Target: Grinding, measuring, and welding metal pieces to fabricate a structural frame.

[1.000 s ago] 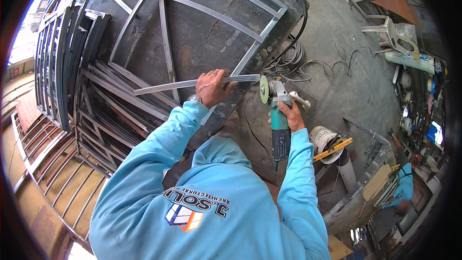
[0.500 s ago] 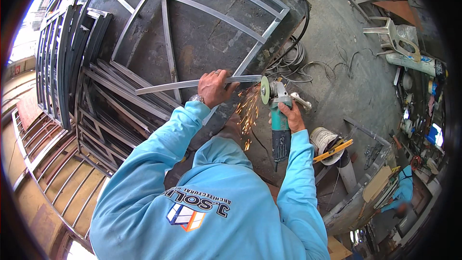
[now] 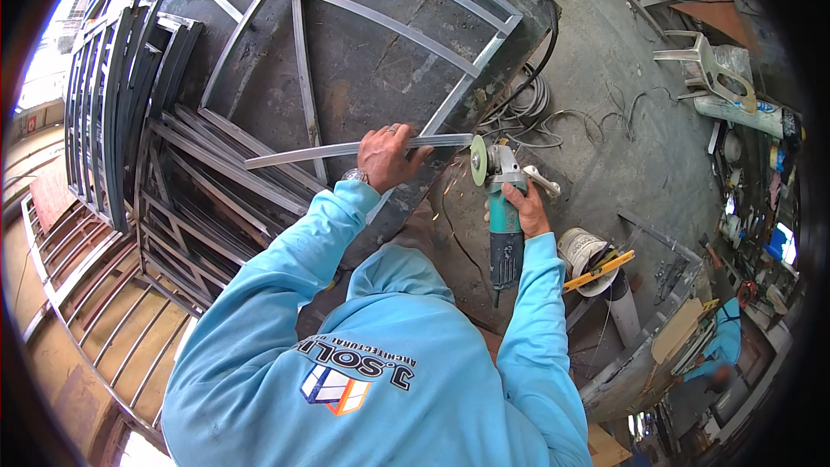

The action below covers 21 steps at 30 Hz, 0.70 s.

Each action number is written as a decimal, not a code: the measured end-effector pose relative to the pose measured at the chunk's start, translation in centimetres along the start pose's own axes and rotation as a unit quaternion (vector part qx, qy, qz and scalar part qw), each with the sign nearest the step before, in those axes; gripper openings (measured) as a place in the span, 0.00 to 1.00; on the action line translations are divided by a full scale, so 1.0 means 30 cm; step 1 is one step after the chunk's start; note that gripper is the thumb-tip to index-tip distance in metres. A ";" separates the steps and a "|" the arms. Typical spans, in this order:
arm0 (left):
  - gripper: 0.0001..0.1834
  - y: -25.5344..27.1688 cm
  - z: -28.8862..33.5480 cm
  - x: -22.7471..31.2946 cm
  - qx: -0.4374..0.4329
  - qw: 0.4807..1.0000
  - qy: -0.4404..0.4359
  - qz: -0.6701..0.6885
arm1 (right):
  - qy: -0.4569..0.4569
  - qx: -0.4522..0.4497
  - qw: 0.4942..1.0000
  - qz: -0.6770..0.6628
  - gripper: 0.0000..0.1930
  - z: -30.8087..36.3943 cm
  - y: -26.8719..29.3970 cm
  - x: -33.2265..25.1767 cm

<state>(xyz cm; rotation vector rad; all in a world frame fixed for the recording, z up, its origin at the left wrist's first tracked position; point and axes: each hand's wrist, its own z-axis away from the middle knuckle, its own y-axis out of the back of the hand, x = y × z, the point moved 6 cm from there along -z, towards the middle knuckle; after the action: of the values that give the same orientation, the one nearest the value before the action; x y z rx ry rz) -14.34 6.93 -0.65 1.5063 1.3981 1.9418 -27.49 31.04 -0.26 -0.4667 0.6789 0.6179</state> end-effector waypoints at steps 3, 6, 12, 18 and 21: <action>0.21 0.001 0.001 0.000 0.008 1.000 -0.002 0.002 | -0.034 -0.015 0.998 -0.043 0.28 -0.001 0.003 0.006; 0.21 0.003 0.000 0.002 0.016 1.000 -0.005 0.002 | -0.025 -0.012 0.998 -0.048 0.27 -0.001 0.008 0.007; 0.20 0.010 -0.001 0.007 0.014 1.000 -0.003 0.006 | -0.022 -0.013 0.999 -0.041 0.26 0.002 0.006 0.002; 0.20 0.011 -0.001 0.009 0.014 1.000 -0.002 0.006 | 0.001 -0.004 1.000 -0.011 0.28 -0.002 0.013 0.009; 0.20 0.006 -0.002 0.008 0.015 1.000 -0.006 0.008 | 0.007 0.014 1.000 -0.019 0.29 -0.003 0.016 0.015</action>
<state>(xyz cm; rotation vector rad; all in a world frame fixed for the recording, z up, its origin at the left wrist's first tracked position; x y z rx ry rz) -14.44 6.99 -0.35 1.5449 1.4211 1.9262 -27.57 31.50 -0.74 -0.4579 0.6891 0.5693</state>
